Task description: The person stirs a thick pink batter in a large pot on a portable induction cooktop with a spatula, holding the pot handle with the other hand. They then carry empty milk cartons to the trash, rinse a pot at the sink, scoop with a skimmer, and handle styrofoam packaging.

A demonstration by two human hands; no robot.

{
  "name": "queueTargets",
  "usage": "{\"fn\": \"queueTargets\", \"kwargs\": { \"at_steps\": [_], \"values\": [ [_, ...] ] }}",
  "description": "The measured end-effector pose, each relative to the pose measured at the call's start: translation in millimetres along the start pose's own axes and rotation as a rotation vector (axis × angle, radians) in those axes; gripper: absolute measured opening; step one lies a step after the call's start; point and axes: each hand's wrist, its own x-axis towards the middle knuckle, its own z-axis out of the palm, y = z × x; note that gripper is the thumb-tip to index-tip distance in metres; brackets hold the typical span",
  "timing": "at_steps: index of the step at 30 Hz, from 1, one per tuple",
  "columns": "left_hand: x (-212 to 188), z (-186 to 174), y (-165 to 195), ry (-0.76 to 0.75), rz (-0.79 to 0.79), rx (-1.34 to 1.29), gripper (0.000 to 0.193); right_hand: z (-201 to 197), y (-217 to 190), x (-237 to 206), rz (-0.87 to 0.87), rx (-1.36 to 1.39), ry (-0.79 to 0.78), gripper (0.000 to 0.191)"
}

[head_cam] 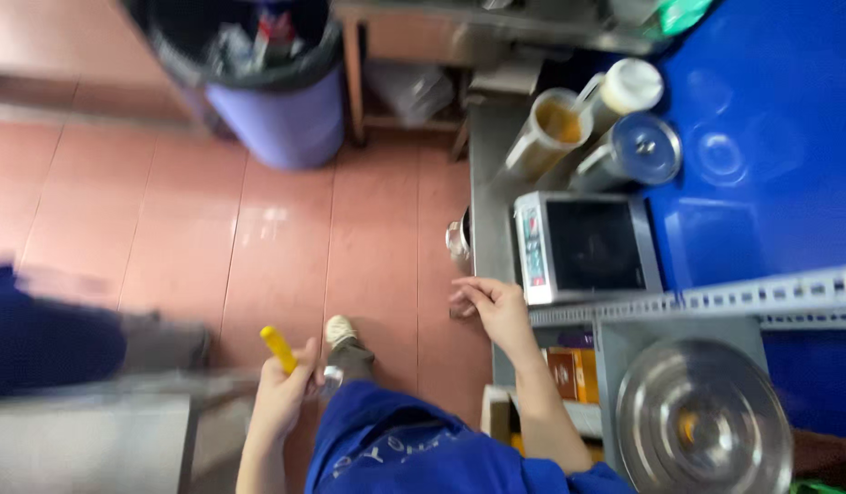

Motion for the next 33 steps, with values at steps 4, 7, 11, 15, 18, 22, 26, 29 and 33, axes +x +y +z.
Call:
{"fn": "queueTargets", "kwargs": {
  "at_steps": [4,7,11,15,18,22,26,29,33],
  "values": [
    [116.7,4.5,52.5,-0.152,0.061,-0.164,0.049,-15.1,-15.1,78.8,-0.231,-0.102,0.152,0.041],
    [205.6,28.6,119.3,-0.23,0.041,-0.05,0.046,-48.7,-25.4,128.1,-0.187,-0.247,0.325,0.032],
    [314.6,97.2,196.9,-0.412,0.061,0.089,0.033,-102.8,-14.5,175.7,-0.195,-0.199,0.548,0.038],
    [419.8,175.6,240.7,-0.54,0.21,0.252,0.036,-160.7,0.2,236.3,-0.233,-0.086,0.687,0.048],
    [472.4,209.8,250.3,-0.514,0.197,0.181,0.031,-203.7,-15.1,304.3,-0.179,-0.078,0.762,0.049],
    [554.1,247.1,282.3,-0.364,0.173,0.196,0.034,-249.8,-92.1,417.4,-0.276,-0.332,0.796,0.045],
    [620.2,267.2,314.6,-0.381,0.085,0.158,0.031,-302.4,-192.5,536.8,-0.54,-0.632,0.806,0.037],
    [690.8,307.7,341.9,-0.474,0.117,0.045,0.033,-349.7,-250.1,631.7,-0.651,-0.802,0.835,0.033],
    [773.5,379.5,379.6,-0.609,0.141,0.117,0.032,-430.6,-304.4,724.0,-0.797,-1.078,0.961,0.028]
  ]
}}
